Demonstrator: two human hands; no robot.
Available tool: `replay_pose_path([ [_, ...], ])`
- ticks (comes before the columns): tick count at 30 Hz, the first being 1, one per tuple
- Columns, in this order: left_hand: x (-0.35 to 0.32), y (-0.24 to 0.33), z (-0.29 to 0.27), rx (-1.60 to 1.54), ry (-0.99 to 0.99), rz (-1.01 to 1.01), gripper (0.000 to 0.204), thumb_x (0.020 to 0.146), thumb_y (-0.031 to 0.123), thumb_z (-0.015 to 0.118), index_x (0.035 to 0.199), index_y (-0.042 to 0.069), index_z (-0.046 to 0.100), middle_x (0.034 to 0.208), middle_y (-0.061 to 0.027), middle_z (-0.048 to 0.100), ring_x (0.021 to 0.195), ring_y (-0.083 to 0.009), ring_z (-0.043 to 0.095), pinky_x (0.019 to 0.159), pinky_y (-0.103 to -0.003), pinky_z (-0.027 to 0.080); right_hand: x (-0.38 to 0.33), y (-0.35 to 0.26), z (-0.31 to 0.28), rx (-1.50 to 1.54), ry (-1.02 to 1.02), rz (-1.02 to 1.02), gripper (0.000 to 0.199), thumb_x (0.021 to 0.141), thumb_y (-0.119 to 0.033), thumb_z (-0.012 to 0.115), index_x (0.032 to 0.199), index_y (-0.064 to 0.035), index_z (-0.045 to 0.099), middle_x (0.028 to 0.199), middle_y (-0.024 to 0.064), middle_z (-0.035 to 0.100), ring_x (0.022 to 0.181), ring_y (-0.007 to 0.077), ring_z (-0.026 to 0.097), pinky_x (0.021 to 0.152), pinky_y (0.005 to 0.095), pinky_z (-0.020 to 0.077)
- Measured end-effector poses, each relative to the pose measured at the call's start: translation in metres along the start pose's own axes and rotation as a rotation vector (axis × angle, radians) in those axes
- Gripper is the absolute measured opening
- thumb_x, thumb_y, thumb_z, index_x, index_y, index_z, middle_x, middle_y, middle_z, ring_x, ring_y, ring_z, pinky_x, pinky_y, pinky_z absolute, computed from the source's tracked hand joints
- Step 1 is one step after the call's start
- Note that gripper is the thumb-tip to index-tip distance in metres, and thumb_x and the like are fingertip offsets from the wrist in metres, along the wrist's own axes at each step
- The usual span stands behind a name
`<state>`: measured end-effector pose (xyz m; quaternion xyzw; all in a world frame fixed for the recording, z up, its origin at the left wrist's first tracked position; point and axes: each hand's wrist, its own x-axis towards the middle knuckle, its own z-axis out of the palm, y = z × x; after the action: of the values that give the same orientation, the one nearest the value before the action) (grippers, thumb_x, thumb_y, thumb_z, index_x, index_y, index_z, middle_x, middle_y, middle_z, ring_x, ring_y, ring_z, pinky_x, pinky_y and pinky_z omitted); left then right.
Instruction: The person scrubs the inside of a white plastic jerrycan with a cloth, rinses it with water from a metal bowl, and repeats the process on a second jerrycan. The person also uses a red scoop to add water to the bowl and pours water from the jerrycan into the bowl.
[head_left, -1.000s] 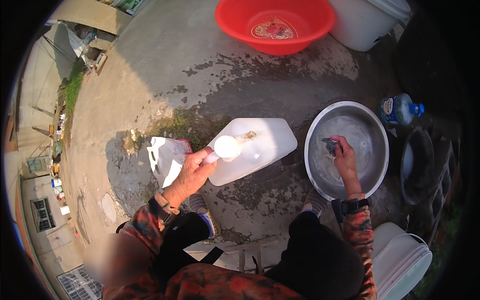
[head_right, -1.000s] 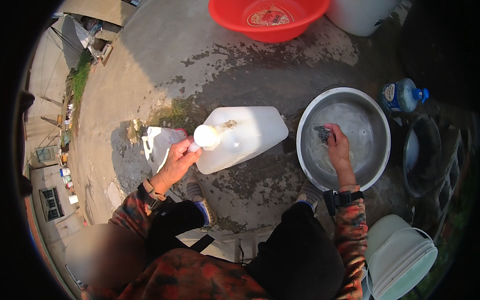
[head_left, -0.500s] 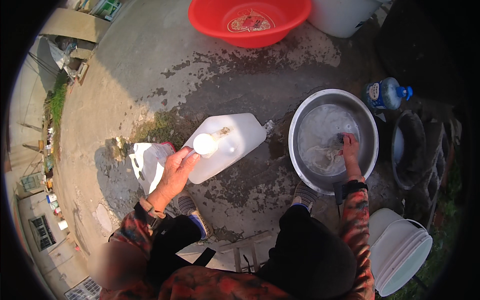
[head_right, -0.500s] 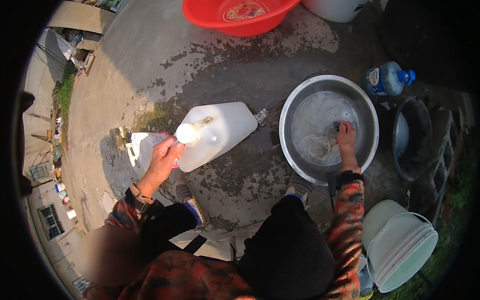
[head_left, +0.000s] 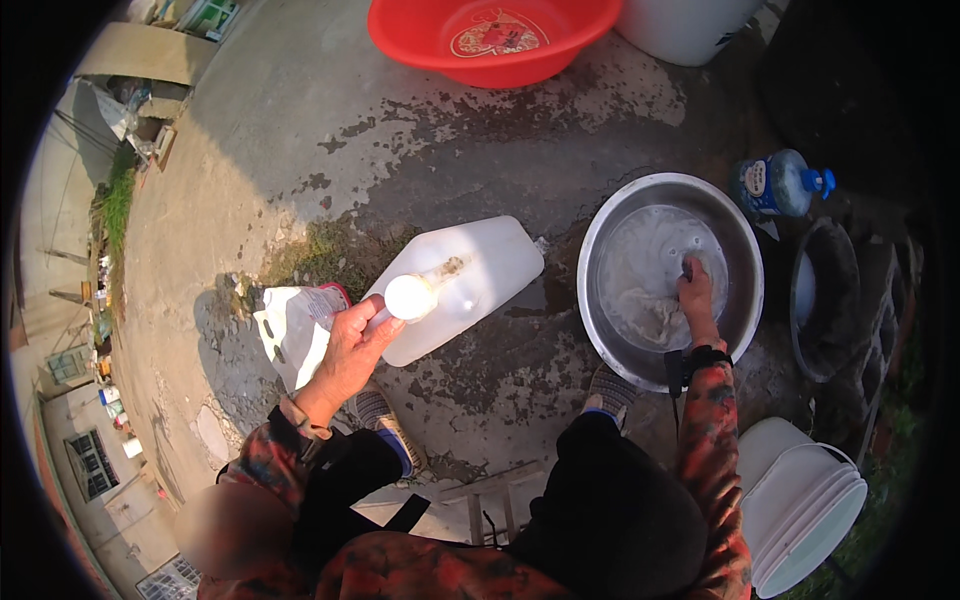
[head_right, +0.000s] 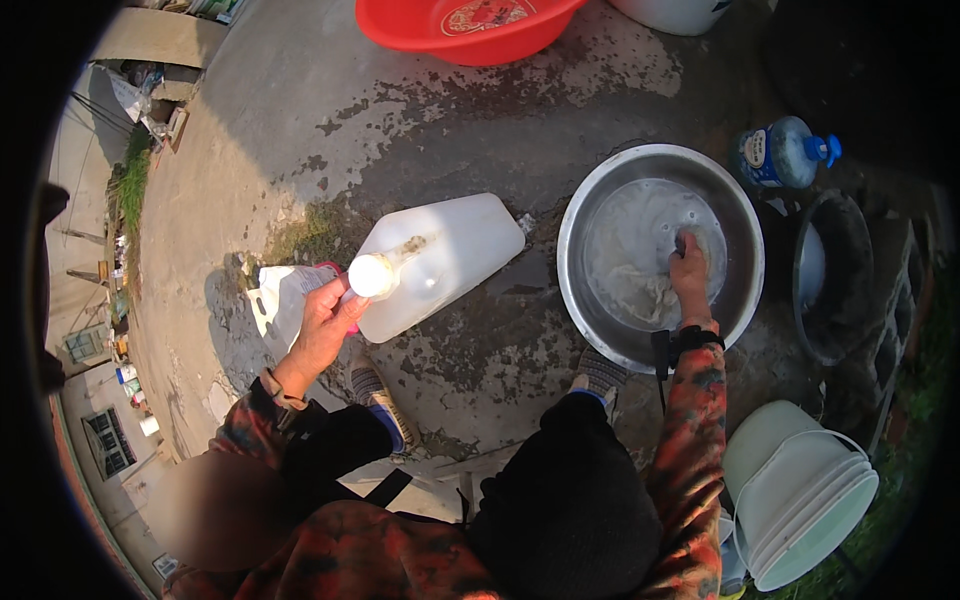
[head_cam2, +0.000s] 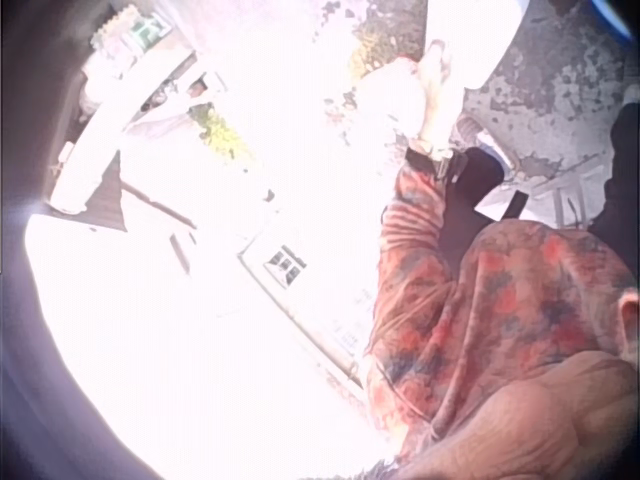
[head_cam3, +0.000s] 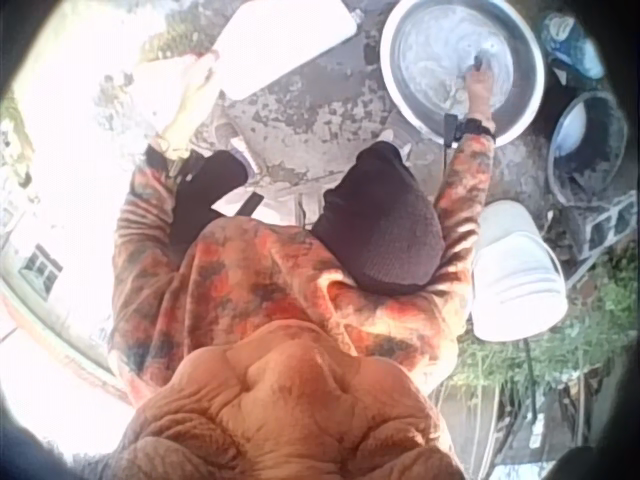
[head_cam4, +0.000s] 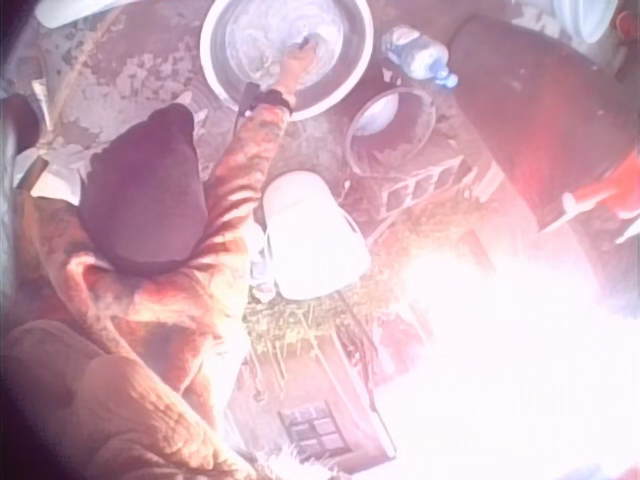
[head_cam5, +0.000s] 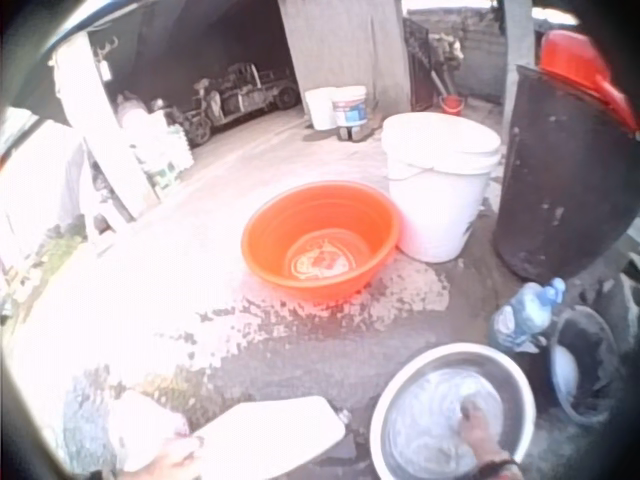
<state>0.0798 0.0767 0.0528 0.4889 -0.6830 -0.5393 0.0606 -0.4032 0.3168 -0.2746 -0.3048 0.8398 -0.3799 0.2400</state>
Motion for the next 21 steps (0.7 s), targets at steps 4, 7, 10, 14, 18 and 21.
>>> replay_pose_path([
  [4, 0.002, -0.003, -0.001, -0.008, 0.003, -0.033, 0.03, 0.102, 0.019, 0.064, 0.124, -0.002, 0.064, 0.103, 0.0002, 0.068, 0.094, -0.0063, 0.058, 0.083, -0.026, 0.05, 0.001, -0.02, 0.008, 0.031, -0.581, 0.103, 0.046, 0.087, -0.003, 0.062, 0.133, -0.0062, 0.058, 0.11, 0.0184, 0.07, 0.1, 0.0301, 0.069, 0.089, 0.0411, 0.0531],
  [7, 0.002, -0.006, -0.003, -0.035, 0.003, -0.04, 0.03, 0.102, 0.019, 0.063, 0.124, -0.002, 0.064, 0.1, 0.0018, 0.066, 0.09, -0.0053, 0.056, 0.079, -0.025, 0.049, 0.007, -0.032, 0.0, 0.318, -0.194, 0.217, 0.039, 0.094, -0.01, 0.062, 0.133, -0.006, 0.057, 0.113, 0.0215, 0.069, 0.102, 0.0329, 0.068, 0.087, 0.0421, 0.0532],
  [10, 0.002, -0.007, -0.003, -0.073, -0.01, -0.03, 0.029, 0.103, 0.019, 0.062, 0.123, -0.001, 0.065, 0.096, 0.0034, 0.063, 0.085, -0.0044, 0.052, 0.075, -0.023, 0.046, 0.003, -0.042, -0.011, -0.365, 0.09, 0.161, 0.056, 0.095, -0.039, 0.067, 0.133, -0.0005, 0.052, 0.114, 0.0262, 0.064, 0.104, 0.0436, 0.065, 0.089, 0.0489, 0.052],
  [14, 0.002, -0.006, 0.0, -0.051, 0.038, 0.005, 0.026, 0.103, 0.019, 0.062, 0.12, -0.001, 0.065, 0.092, 0.0038, 0.061, 0.081, -0.0042, 0.05, 0.071, -0.023, 0.044, -0.038, -0.059, -0.007, -0.64, -0.077, 0.123, 0.069, 0.091, -0.05, 0.069, 0.133, -0.001, 0.044, 0.123, 0.0282, 0.058, 0.11, 0.0493, 0.06, 0.092, 0.0558, 0.0502],
  [18, 0.004, -0.006, 0.001, -0.069, 0.061, 0.024, 0.025, 0.103, 0.02, 0.061, 0.118, 0.0, 0.065, 0.089, 0.0038, 0.059, 0.077, -0.0048, 0.048, 0.069, -0.023, 0.043, -0.08, -0.067, 0.015, -0.746, -0.177, -0.063, 0.063, 0.088, -0.047, 0.071, 0.13, -0.0063, 0.047, 0.127, 0.0286, 0.055, 0.113, 0.0492, 0.058, 0.09, 0.0565, 0.0509],
  [21, 0.006, -0.006, 0.001, -0.091, 0.075, 0.04, 0.027, 0.104, 0.023, 0.061, 0.119, 0.001, 0.066, 0.085, 0.0047, 0.057, 0.075, -0.0053, 0.047, 0.067, -0.024, 0.043, -0.084, -0.056, 0.038, -0.839, -0.2, -0.039, 0.054, 0.085, -0.03, 0.075, 0.129, -0.0064, 0.054, 0.119, 0.0225, 0.061, 0.11, 0.0442, 0.061, 0.088, 0.0543, 0.0524],
])
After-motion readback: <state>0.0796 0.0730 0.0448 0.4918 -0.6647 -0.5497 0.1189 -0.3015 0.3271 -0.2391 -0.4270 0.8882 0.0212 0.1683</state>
